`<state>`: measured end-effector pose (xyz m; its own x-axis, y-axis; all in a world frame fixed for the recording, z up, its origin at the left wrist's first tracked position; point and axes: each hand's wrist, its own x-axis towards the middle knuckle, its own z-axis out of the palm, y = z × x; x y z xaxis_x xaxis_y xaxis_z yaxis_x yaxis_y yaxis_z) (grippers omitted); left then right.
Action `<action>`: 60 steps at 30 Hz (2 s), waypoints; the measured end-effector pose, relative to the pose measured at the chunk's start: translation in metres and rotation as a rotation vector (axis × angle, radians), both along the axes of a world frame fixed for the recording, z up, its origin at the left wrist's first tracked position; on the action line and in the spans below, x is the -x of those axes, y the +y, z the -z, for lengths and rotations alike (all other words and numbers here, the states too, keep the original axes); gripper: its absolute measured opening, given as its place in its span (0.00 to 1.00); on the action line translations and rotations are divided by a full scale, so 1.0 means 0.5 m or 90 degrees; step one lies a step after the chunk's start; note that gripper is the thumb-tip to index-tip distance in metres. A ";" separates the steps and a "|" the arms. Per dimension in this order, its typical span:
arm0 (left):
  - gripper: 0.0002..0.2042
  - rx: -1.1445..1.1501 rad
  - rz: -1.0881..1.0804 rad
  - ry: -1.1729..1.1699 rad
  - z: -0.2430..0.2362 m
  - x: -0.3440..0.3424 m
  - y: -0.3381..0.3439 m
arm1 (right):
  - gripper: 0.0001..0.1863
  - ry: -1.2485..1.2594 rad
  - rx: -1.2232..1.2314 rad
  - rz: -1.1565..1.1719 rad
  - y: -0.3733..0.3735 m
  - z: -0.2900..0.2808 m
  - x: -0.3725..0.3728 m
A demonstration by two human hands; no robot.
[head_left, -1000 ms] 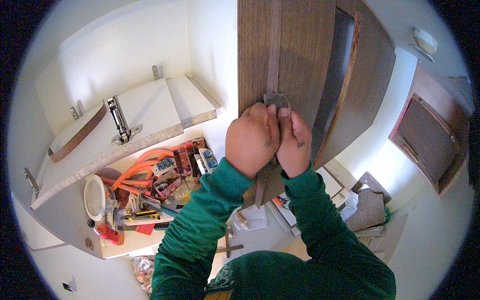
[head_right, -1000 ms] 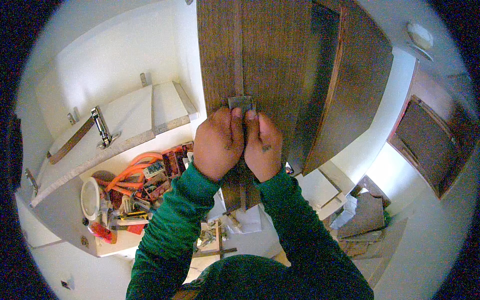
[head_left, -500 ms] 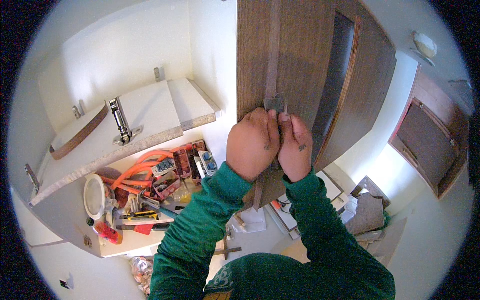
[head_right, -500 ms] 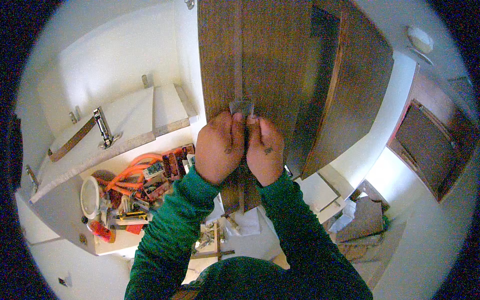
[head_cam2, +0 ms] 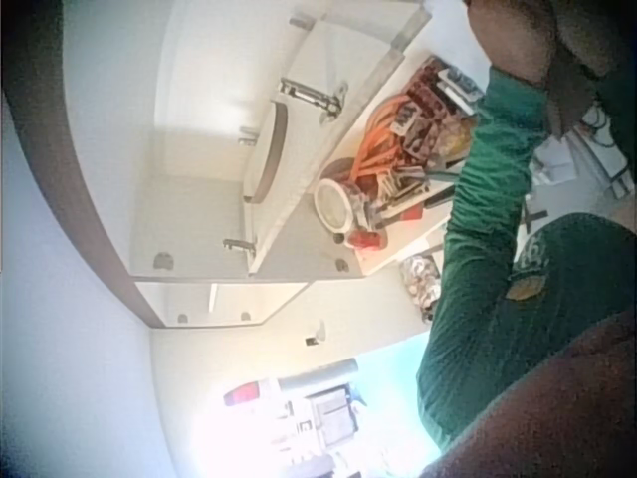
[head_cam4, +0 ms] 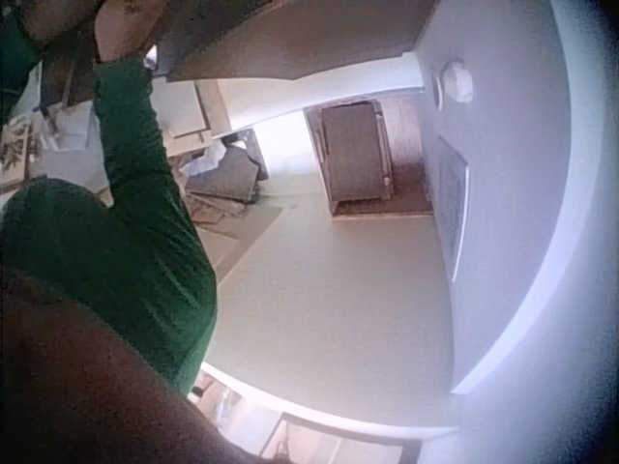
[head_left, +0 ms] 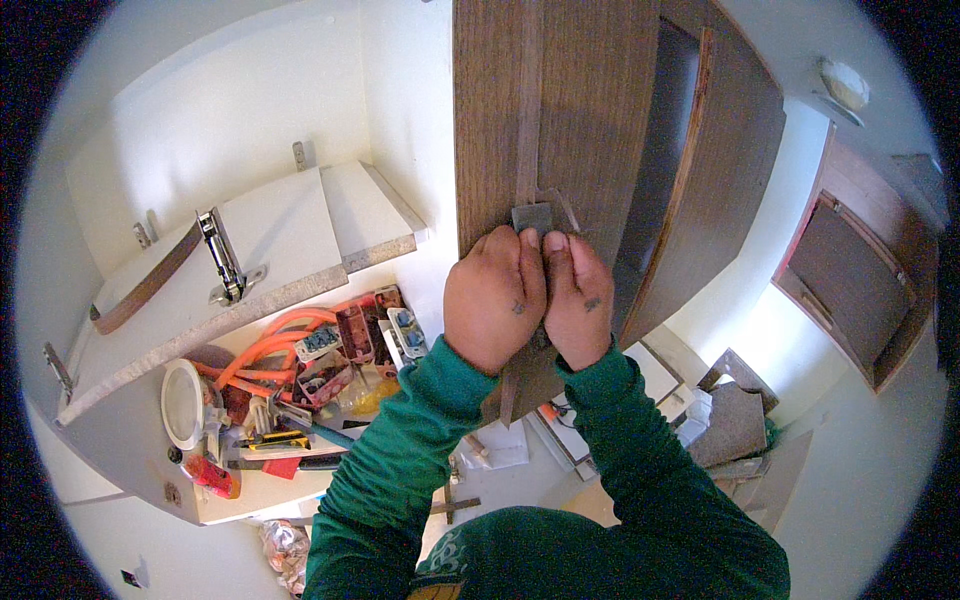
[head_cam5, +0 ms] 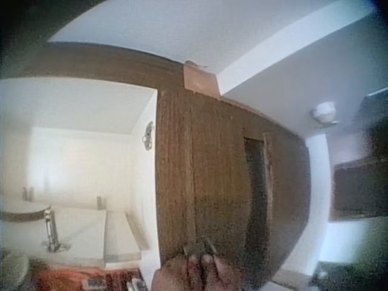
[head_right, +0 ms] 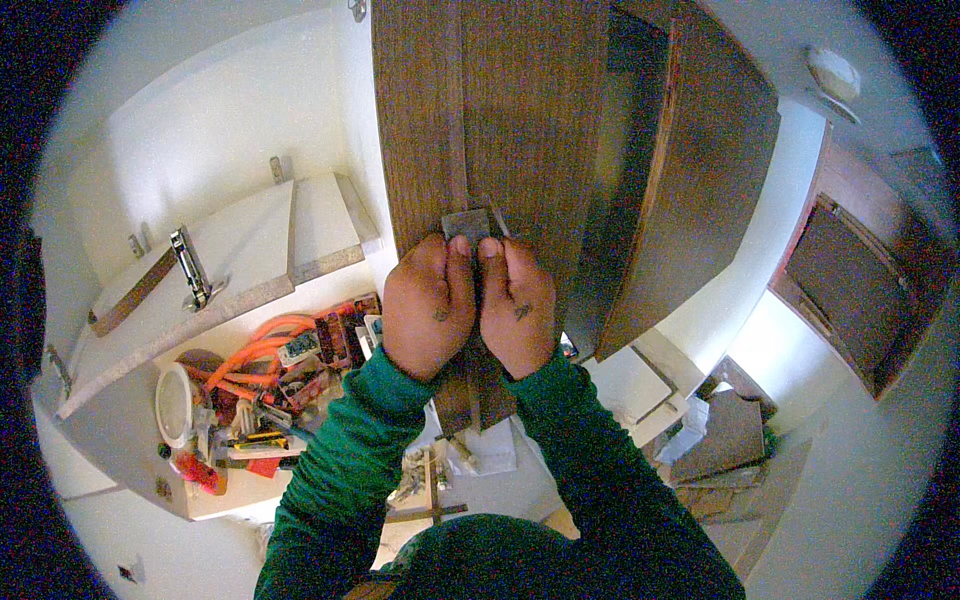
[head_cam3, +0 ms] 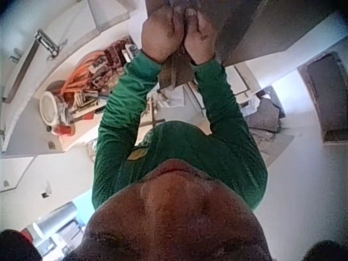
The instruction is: The person uses a hammer to adjust a metal hinge on a wooden cabinet door. They repeatedly tap the hinge and a wooden block, then test the door's movement. The scene shows a cluttered workspace with tools and materials.
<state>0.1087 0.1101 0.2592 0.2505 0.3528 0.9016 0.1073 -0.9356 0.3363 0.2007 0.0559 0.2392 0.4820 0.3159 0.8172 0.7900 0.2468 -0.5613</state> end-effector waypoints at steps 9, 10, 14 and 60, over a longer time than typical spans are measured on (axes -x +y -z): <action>0.13 -0.045 -0.014 0.032 -0.043 -0.019 0.016 | 0.17 0.063 -0.040 -0.077 0.010 -0.033 -0.012; 0.13 -0.040 -0.001 0.035 -0.040 -0.019 0.015 | 0.17 0.045 -0.021 -0.062 0.006 -0.033 -0.015; 0.13 -0.015 0.020 0.030 0.001 -0.006 0.003 | 0.17 0.000 0.035 -0.016 -0.019 -0.012 -0.004; 0.15 -0.049 -0.001 0.031 -0.085 -0.013 0.010 | 0.18 -0.010 -0.074 0.012 0.020 -0.056 -0.017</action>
